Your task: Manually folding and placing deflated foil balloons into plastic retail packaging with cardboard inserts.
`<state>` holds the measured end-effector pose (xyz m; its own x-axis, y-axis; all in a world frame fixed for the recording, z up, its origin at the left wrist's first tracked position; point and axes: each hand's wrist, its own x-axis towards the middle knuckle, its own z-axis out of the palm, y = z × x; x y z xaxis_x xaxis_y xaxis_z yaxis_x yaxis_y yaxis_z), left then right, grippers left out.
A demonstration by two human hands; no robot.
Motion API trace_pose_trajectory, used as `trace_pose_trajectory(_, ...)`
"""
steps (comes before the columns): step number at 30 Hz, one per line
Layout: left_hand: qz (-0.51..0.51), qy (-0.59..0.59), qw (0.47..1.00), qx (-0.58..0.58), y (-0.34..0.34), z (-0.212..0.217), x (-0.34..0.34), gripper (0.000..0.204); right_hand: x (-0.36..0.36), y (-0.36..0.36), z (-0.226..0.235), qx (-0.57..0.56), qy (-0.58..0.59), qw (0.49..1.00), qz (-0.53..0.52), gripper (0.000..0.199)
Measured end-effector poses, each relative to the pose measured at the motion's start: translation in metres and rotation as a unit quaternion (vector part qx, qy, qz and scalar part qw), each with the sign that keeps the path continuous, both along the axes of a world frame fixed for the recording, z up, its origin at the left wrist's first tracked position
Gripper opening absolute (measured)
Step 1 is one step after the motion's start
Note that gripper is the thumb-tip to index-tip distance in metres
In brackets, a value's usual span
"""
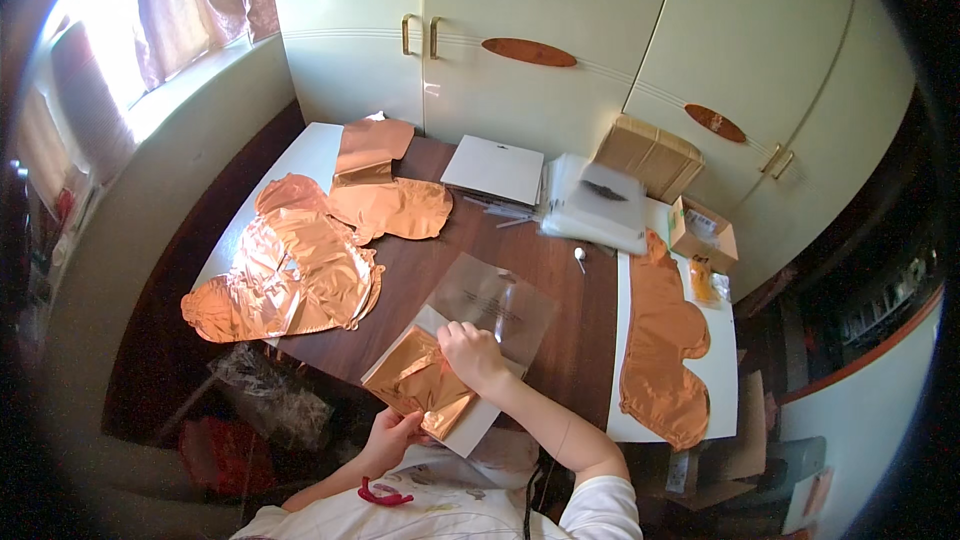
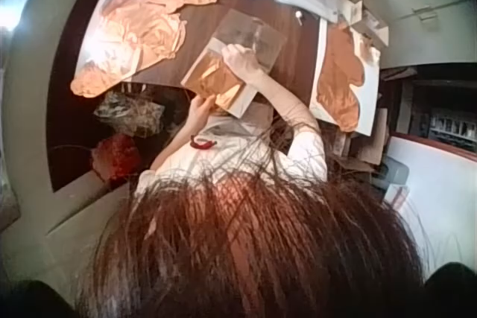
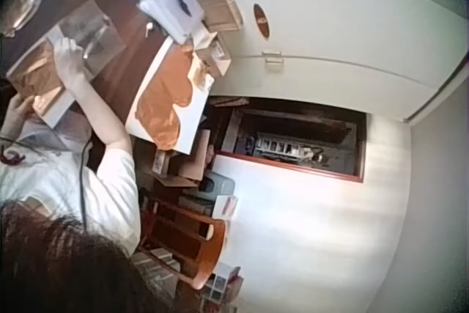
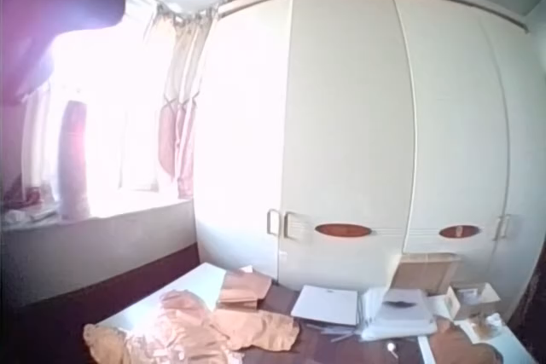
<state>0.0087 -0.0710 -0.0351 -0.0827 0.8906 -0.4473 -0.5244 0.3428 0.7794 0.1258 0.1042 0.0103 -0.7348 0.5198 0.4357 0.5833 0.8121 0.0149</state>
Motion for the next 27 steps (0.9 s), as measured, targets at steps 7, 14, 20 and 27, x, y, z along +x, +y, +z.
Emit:
trace_pose_trajectory(7, -0.004, -0.049, 0.998, -0.032, -0.001, 0.003, 0.001, 0.021, -0.003, -0.001, -0.001, 0.015, -0.01, 1.0, 0.004, 0.009)
trace_pose_trajectory(14, 0.035, -0.067, 0.997, -0.019, -0.002, -0.007, 0.006, 0.018, 0.0, -0.007, 0.005, 0.05, -0.017, 0.999, 0.011, 0.006)
trace_pose_trajectory(20, 0.078, -0.061, 0.995, 0.017, -0.002, -0.008, 0.007, 0.016, 0.013, -0.019, 0.008, 0.065, -0.09, 0.993, -0.032, 0.006)
trace_pose_trajectory(27, 0.067, -0.034, 0.997, 0.029, -0.003, -0.007, 0.013, 0.017, 0.01, -0.034, 0.014, 0.056, -0.075, 0.996, -0.003, 0.006)
